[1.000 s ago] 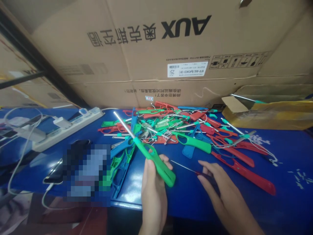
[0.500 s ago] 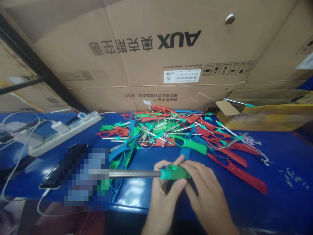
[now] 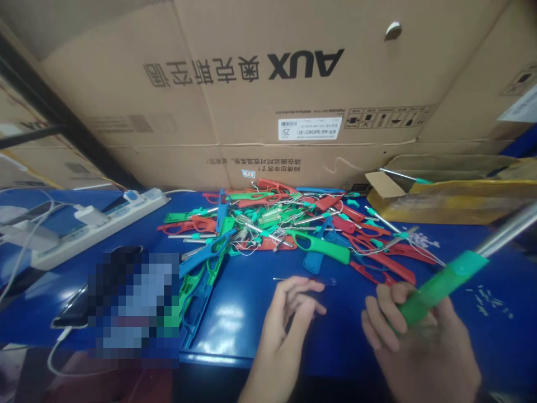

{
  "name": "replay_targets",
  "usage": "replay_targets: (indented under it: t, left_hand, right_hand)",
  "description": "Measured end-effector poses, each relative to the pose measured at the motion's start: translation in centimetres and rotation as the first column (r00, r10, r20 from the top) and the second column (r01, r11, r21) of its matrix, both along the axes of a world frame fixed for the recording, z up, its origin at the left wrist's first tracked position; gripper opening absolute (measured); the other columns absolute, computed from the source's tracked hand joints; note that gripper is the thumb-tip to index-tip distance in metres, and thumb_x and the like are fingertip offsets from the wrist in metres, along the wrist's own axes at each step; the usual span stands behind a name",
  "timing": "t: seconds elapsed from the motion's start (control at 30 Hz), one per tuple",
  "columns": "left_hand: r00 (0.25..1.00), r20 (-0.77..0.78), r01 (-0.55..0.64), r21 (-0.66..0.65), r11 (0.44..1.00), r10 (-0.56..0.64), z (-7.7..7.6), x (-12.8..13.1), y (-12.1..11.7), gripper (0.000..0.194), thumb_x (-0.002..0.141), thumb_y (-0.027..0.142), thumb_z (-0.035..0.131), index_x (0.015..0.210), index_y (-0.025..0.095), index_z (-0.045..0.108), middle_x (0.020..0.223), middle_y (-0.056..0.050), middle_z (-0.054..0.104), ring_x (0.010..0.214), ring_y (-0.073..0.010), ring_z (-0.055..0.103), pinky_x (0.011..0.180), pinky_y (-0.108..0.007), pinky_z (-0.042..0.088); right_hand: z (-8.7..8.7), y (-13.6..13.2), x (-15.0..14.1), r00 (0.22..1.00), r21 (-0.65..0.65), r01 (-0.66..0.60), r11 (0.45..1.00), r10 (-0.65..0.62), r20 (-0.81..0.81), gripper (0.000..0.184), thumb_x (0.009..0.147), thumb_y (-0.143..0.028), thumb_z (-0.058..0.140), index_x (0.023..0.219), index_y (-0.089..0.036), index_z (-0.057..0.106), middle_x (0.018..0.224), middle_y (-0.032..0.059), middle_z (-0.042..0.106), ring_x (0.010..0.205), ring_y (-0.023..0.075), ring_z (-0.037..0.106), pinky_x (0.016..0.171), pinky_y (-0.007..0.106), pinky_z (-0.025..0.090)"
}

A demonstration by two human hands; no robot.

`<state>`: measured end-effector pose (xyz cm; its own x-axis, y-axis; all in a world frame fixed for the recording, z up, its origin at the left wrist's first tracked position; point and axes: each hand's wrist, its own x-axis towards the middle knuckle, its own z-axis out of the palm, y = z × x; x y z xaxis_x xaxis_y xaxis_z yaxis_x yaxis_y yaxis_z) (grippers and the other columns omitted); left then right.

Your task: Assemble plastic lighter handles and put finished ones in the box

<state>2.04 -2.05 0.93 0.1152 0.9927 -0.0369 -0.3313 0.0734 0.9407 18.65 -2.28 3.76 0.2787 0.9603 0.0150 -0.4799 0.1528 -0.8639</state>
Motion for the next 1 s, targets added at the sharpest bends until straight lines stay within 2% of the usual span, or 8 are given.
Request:
replay_targets:
  t: [0.07,0.17,0.23,0.33,0.57,0.7,0.8,1.0]
  left_hand:
    - [1.0,-0.019,0.002,0.049,0.999,-0.001,-0.3,0.0,0.1,0.029,0.103,0.042,0.061,0.125,0.023,0.061,0.12,-0.011,0.073,0.087,-0.0202,0.072,0.081,-0.033,0.05]
    - [0.999,-0.036,0.014,0.099,0.995,-0.011,-0.7,-0.1,0.1,0.029,0.104,0.042,0.06,0.126,0.022,0.059,0.118,-0.011,0.072,0.083,-0.0185,0.071,0.077,-0.032,0.049]
    - [0.998,-0.048,0.035,0.103,0.994,-0.03,-0.7,-0.2,0.1,0.029,0.105,0.042,0.058,0.126,0.022,0.059,0.118,-0.01,0.071,0.084,-0.0177,0.071,0.077,-0.031,0.049]
    - [0.996,-0.073,0.06,0.055,0.997,-0.056,-0.4,-0.3,0.0,0.027,0.107,0.042,0.056,0.125,0.022,0.059,0.117,-0.009,0.07,0.087,-0.0172,0.069,0.081,-0.031,0.049]
    - [0.993,-0.095,0.08,0.033,0.996,-0.076,0.2,-0.5,0.0,0.029,0.106,0.046,0.055,0.124,0.022,0.059,0.117,-0.008,0.07,0.088,-0.0173,0.068,0.084,-0.032,0.051]
    - [0.991,-0.111,0.083,0.026,0.996,-0.08,0.2,-0.6,0.0,0.028,0.107,0.044,0.054,0.124,0.023,0.06,0.115,-0.008,0.071,0.089,-0.0166,0.067,0.085,-0.031,0.052]
    - [0.989,-0.12,0.084,0.019,0.996,-0.081,0.2,-0.6,-0.1,0.027,0.107,0.043,0.053,0.123,0.023,0.061,0.115,-0.007,0.071,0.089,-0.016,0.067,0.086,-0.031,0.052]
    - [0.989,-0.121,0.086,0.022,0.996,-0.082,0.3,-0.6,-0.1,0.028,0.107,0.043,0.055,0.123,0.021,0.061,0.115,-0.009,0.07,0.088,-0.0176,0.067,0.085,-0.032,0.052]
  right_hand:
    - [0.0,-0.1,0.3,0.987,0.03,-0.093,0.995,0.096,-0.127,0.044,0.102,-0.047,0.036,0.07,-0.025,0.056,0.053,-0.0066,0.026,0.035,0.0104,0.024,0.034,0.025,0.032]
    - [-0.4,-0.2,0.7,0.918,0.073,-0.188,0.979,0.202,-0.342,0.042,0.095,-0.051,0.051,0.064,-0.024,0.059,0.049,-0.0093,0.018,0.034,0.0089,0.012,0.031,0.025,0.018]
    - [-0.5,-0.2,0.8,0.862,0.083,-0.213,0.974,0.227,-0.453,0.045,0.092,-0.055,0.059,0.06,-0.023,0.058,0.046,-0.0106,0.015,0.033,0.0074,0.009,0.031,0.025,0.013]
    - [-0.5,-0.2,1.1,0.809,0.1,-0.218,0.971,0.237,-0.538,0.045,0.09,-0.05,0.064,0.057,-0.022,0.052,0.042,-0.0117,0.012,0.032,0.0053,0.007,0.031,0.023,0.009]
    - [-0.4,0.0,1.8,0.833,0.03,-0.13,0.991,0.126,-0.538,0.047,0.079,-0.036,0.07,0.053,-0.022,0.034,0.042,-0.011,0.009,0.032,0.0069,0.005,0.031,0.025,0.011]
    - [-0.4,-0.1,1.7,0.868,-0.083,-0.04,0.996,-0.007,-0.497,0.043,0.078,-0.04,0.074,0.053,-0.023,0.043,0.045,-0.0117,0.012,0.034,0.0067,0.005,0.03,0.023,0.018]
    - [-0.5,-0.2,1.5,0.886,-0.129,-0.016,0.992,-0.046,-0.462,0.039,0.078,-0.046,0.072,0.055,-0.024,0.05,0.046,-0.0116,0.016,0.035,0.0068,0.007,0.029,0.022,0.025]
    - [-0.7,-0.1,1.0,0.908,-0.233,0.038,0.972,-0.131,-0.398,0.041,0.075,-0.044,0.074,0.052,-0.024,0.047,0.045,-0.0109,0.019,0.035,0.0077,0.008,0.027,0.022,0.029]
